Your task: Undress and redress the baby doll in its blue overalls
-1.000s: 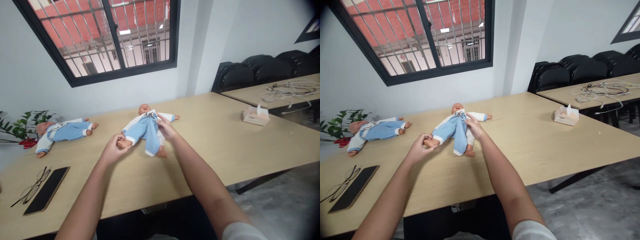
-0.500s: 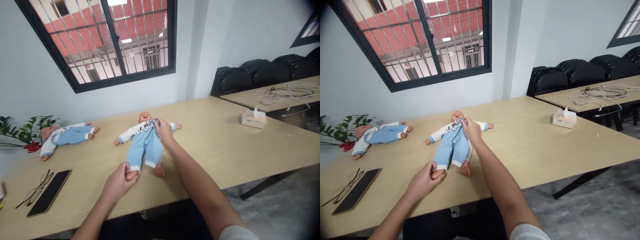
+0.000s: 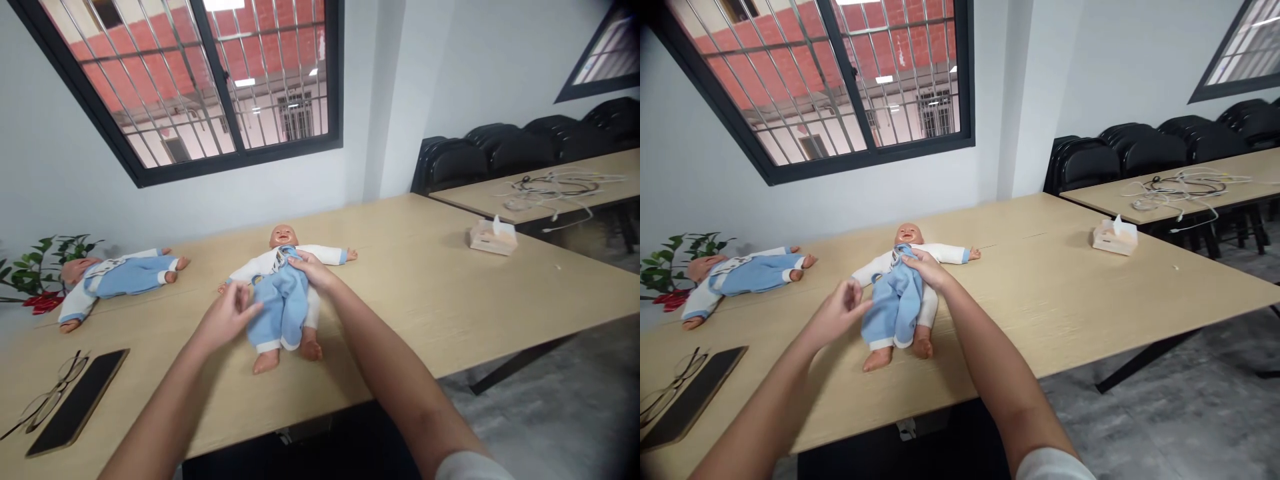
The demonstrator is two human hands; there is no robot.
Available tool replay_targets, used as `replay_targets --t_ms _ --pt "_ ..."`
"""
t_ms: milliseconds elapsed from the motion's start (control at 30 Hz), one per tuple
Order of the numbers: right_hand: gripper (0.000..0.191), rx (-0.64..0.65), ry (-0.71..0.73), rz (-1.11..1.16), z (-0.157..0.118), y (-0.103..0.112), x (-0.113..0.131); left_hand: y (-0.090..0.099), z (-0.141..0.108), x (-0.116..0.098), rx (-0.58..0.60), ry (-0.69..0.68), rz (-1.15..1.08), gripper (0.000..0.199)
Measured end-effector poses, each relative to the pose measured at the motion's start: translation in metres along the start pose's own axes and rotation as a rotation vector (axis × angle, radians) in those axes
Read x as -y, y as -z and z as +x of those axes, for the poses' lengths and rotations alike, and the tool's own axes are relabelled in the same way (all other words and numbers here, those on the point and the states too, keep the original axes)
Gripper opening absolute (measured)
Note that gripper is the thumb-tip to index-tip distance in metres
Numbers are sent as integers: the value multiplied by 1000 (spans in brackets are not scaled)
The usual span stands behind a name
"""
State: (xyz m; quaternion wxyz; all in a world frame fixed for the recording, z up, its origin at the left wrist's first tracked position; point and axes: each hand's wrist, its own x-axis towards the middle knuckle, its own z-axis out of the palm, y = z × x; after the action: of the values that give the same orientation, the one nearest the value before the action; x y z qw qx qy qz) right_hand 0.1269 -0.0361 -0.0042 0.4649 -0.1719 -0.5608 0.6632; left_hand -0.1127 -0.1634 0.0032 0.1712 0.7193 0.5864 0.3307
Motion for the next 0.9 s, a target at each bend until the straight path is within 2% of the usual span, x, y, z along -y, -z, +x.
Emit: replay_targets --t_ms 33,67,100,133,200,300,367,467,567,633,700,800,867,900 --pt "43 13 10 -4 0 -2 0 -6 19 0 -94 -56 -63 62" --pt "44 26 20 -14 0 -4 -1 -14 37 -1 -125 -126 -148 85" --pt "46 40 27 -33 0 -6 -1 -23 53 -2 -100 -184 -232 105" --pt "47 50 31 -62 1 -7 -2 -31 66 -3 -38 -216 -281 115" --pt "48 59 22 -145 2 -6 -2 -43 82 -4 121 -224 -340 108" --pt "49 62 -12 -306 2 1 3 -52 86 4 295 -163 -345 65" --pt "50 117 -49 -404 1 7 10 -52 83 15 260 -123 -389 53" --pt "48 267 -136 -527 -2 11 23 -52 79 30 92 -70 -554 58" --pt "43 390 -225 -619 -5 10 31 -55 77 34 14 -16 -703 65" --pt "41 405 -227 -569 -6 7 29 -57 76 32 -18 -4 -754 68" --pt "43 348 -181 -400 -5 3 22 -57 74 27 -27 -20 -765 69" --pt "47 195 -127 -123 -3 -1 8 -53 68 19 122 -78 -649 75" --pt "46 139 -147 -47 -2 -3 2 -51 66 16 234 -96 -522 74" --pt "45 140 -169 -41 -2 -3 2 -50 65 15 252 -91 -481 69"
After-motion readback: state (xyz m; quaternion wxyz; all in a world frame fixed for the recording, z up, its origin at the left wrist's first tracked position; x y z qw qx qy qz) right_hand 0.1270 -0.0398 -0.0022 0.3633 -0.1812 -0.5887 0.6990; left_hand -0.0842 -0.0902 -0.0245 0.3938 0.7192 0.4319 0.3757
